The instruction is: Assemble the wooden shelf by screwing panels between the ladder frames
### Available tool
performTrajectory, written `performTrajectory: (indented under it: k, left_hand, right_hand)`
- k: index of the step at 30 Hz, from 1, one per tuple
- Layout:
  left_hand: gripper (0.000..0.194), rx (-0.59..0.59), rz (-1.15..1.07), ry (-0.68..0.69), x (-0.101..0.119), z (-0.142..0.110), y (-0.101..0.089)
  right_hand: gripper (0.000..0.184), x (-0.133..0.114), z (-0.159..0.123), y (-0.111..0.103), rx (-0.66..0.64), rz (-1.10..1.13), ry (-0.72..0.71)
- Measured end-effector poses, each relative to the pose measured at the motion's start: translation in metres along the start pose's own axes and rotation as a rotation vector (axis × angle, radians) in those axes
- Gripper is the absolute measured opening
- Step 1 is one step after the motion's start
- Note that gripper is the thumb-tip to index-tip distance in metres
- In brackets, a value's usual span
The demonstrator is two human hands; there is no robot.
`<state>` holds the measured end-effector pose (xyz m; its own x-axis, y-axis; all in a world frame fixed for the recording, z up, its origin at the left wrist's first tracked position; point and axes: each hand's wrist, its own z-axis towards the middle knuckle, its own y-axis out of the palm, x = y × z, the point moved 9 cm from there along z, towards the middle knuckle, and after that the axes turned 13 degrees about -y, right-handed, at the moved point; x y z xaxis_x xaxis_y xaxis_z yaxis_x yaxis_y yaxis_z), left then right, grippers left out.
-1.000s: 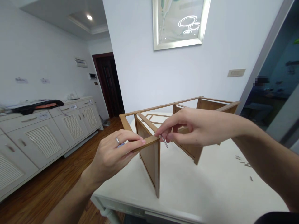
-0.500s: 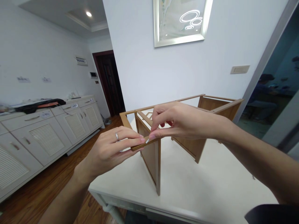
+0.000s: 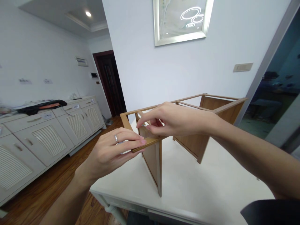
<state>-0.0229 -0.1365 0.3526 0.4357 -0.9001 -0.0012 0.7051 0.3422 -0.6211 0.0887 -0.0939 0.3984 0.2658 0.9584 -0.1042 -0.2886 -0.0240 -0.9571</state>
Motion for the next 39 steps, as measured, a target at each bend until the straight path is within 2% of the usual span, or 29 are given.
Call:
performTrajectory:
  k: [6,11,15,18,22,27,34,39]
  left_hand:
    - [0.026,-0.007,-0.004,0.005,0.001,0.0,0.0]
    - [0.025,-0.002,-0.003,0.0,0.001,0.001,-0.001]
    - [0.025,0.012,-0.014,0.001,-0.001,0.001,0.0]
    - [0.025,0.022,-0.018,-0.003,-0.001,0.0,-0.001]
    - [0.028,0.034,-0.019,-0.009,-0.001,-0.001,0.0]
    - [0.031,0.046,-0.026,-0.044,-0.002,-0.003,0.001]
    - [0.034,0.043,-0.034,-0.052,-0.002,-0.004,0.001]
    - [0.032,0.034,-0.028,-0.054,-0.001,-0.002,0.002]
  right_hand:
    - [0.017,0.013,0.002,-0.003,-0.034,-0.059,0.102]
    - [0.038,0.029,-0.006,-0.004,-0.051,-0.023,0.11]
    - [0.037,0.032,-0.019,-0.008,0.002,0.076,0.066]
    - [0.038,0.036,-0.028,-0.007,-0.001,0.148,0.106]
    - [0.039,0.041,-0.034,-0.003,-0.023,0.15,0.176]
    - [0.036,0.038,-0.032,-0.004,-0.004,0.143,0.139]
    - [0.045,0.036,-0.037,-0.013,0.045,-0.051,0.179]
    - [0.056,0.032,-0.043,-0.013,0.017,-0.225,0.205]
